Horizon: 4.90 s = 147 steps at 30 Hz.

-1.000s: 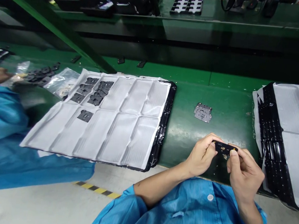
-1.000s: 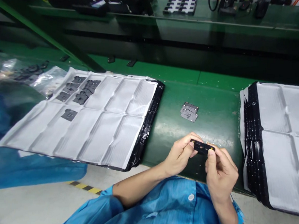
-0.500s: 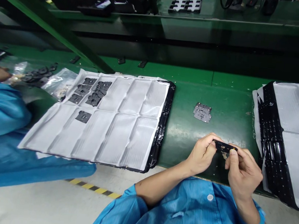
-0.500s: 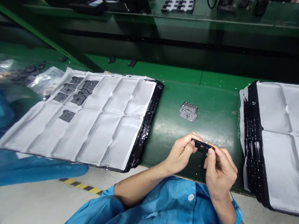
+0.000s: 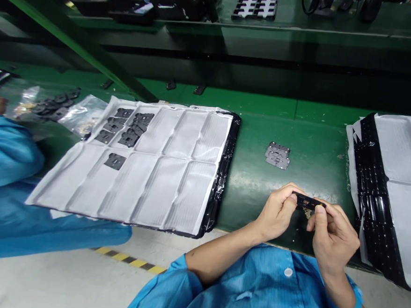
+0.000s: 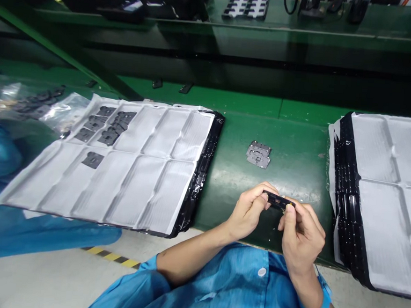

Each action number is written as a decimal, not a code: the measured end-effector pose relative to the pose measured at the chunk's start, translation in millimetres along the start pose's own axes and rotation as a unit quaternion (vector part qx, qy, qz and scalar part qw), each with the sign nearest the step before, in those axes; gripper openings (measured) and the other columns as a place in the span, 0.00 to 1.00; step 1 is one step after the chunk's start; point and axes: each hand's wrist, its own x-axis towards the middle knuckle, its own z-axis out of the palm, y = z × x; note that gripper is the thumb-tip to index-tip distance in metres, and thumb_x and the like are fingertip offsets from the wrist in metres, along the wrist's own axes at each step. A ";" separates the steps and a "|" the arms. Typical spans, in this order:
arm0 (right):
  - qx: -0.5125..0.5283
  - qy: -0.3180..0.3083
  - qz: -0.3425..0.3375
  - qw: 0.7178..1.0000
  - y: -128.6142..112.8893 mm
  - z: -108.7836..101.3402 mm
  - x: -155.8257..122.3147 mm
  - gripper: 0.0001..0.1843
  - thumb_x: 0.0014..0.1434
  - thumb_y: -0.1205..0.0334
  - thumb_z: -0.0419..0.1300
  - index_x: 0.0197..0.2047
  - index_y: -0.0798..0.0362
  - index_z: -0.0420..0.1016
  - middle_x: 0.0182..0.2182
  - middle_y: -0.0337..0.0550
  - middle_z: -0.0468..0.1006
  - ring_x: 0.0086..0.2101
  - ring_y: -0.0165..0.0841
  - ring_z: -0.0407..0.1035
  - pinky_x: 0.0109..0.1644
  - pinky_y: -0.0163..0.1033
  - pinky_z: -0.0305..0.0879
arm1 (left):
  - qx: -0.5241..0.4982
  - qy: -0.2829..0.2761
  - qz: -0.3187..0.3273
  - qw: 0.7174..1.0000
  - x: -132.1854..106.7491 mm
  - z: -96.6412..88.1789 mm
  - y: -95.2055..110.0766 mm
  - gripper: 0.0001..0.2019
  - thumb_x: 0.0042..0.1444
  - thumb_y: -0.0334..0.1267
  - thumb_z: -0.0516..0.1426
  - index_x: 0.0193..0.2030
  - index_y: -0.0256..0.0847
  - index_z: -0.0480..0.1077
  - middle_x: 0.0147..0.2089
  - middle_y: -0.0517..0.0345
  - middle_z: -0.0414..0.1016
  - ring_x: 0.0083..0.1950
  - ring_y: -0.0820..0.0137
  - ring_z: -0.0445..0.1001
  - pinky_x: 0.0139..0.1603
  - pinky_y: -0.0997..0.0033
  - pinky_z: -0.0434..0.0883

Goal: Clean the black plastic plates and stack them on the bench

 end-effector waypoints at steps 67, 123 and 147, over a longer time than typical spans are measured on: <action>0.066 -0.008 0.133 0.989 4.7 6.9 10.9 0.20 0.70 0.50 0.67 0.54 0.57 0.84 0.26 0.40 0.85 0.25 0.33 0.79 0.34 0.40 0.80 | 0.078 -0.011 0.004 0.997 4.9 -14.4 7.4 0.10 0.72 0.41 0.58 0.44 0.39 0.78 0.41 0.52 0.79 0.43 0.65 0.77 0.49 0.66 0.72; 0.021 0.031 0.130 0.991 -16.2 -9.9 28.7 0.19 0.65 0.55 0.70 0.56 0.52 0.85 0.28 0.39 0.85 0.26 0.35 0.82 0.33 0.39 0.80 | 0.112 -0.011 0.002 0.994 -18.5 -7.7 6.2 0.21 0.77 0.45 0.54 0.69 0.37 0.65 0.63 0.36 0.79 0.61 0.57 0.82 0.60 0.54 0.81; 0.177 0.051 0.195 0.963 -1.7 4.5 16.2 0.15 0.60 0.50 0.76 0.43 0.50 0.85 0.37 0.43 0.86 0.38 0.36 0.80 0.45 0.40 0.75 | -0.103 0.002 -0.103 0.989 -22.7 11.1 13.6 0.20 0.76 0.58 0.51 0.44 0.42 0.61 0.38 0.49 0.85 0.28 0.72 0.83 0.27 0.77 0.73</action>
